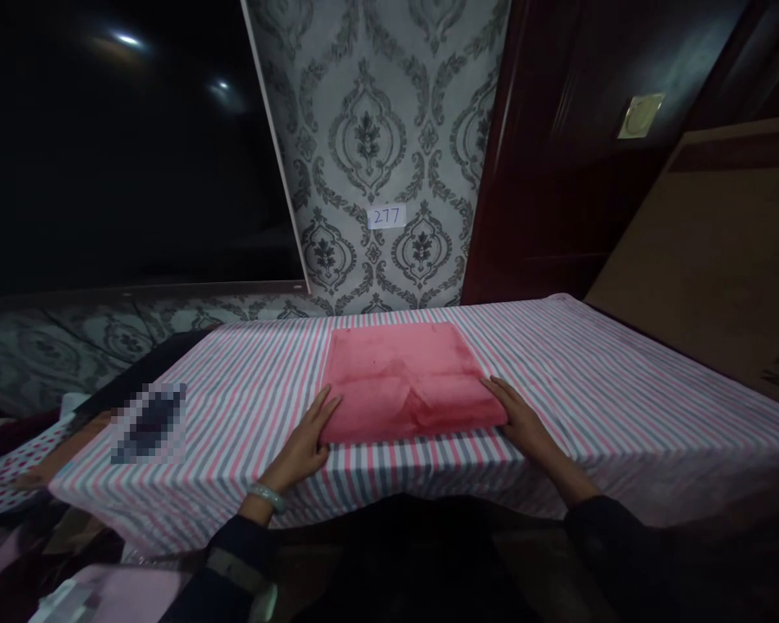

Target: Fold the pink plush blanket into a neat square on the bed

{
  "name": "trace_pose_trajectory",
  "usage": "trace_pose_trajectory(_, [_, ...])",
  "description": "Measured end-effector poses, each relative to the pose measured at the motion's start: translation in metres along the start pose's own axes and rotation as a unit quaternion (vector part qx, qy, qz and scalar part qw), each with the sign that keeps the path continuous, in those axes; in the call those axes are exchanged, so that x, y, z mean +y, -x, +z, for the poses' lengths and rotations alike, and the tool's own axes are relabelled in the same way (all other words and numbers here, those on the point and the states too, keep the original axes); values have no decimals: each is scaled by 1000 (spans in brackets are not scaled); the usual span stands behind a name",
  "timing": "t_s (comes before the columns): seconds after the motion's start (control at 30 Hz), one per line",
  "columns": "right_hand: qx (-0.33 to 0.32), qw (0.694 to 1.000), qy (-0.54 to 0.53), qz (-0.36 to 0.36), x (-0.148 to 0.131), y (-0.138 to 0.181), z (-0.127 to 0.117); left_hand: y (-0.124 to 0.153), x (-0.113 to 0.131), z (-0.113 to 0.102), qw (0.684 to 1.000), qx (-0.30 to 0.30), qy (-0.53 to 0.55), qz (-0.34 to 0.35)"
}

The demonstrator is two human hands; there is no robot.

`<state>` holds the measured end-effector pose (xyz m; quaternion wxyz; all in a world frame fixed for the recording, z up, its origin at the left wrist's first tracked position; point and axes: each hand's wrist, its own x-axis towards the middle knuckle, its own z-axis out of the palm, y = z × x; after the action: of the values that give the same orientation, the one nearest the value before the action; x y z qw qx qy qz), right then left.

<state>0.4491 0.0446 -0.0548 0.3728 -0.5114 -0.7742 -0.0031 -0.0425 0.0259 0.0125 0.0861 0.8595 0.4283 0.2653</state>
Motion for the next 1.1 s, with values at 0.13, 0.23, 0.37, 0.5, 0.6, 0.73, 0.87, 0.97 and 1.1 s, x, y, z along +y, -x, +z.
trace_pose_trajectory(0.13, [-22, 1000, 13, -2, -2, -7, -4, -4, -7, -5, 1000, -18, -13, 3])
trace_pose_trajectory(0.23, [-33, 999, 28, -8, -1, -11, -6, -10, -17, -8, 999, -15, -18, 21])
trace_pose_trajectory(0.37, [-56, 998, 34, -25, 1, -17, -9, -19, -29, -14, 998, -16, -26, 62])
trace_pose_trajectory(0.5, [-94, 994, 32, -49, -1, -24, -15, -22, -32, -17, 994, -32, -43, 93])
trace_pose_trajectory(0.6, [-105, 992, 25, -62, -4, -30, -17, -22, -30, -13, 994, -28, -43, 92])
trace_pose_trajectory(0.73, [-82, 993, 2, -86, -10, -34, -14, -23, -30, -3, 998, -13, -23, 60])
trace_pose_trajectory(0.87, [-37, 995, -19, -91, -13, -33, -7, -25, -31, 3, 999, 7, -13, 29])
trace_pose_trajectory(0.97, [-38, 995, -23, -84, -12, -31, -4, -29, -28, 4, 1000, 15, -6, 13])
trace_pose_trajectory(1.1, [-28, 994, -50, -92, -12, -40, -9, -38, -23, -5, 999, 30, 18, -13])
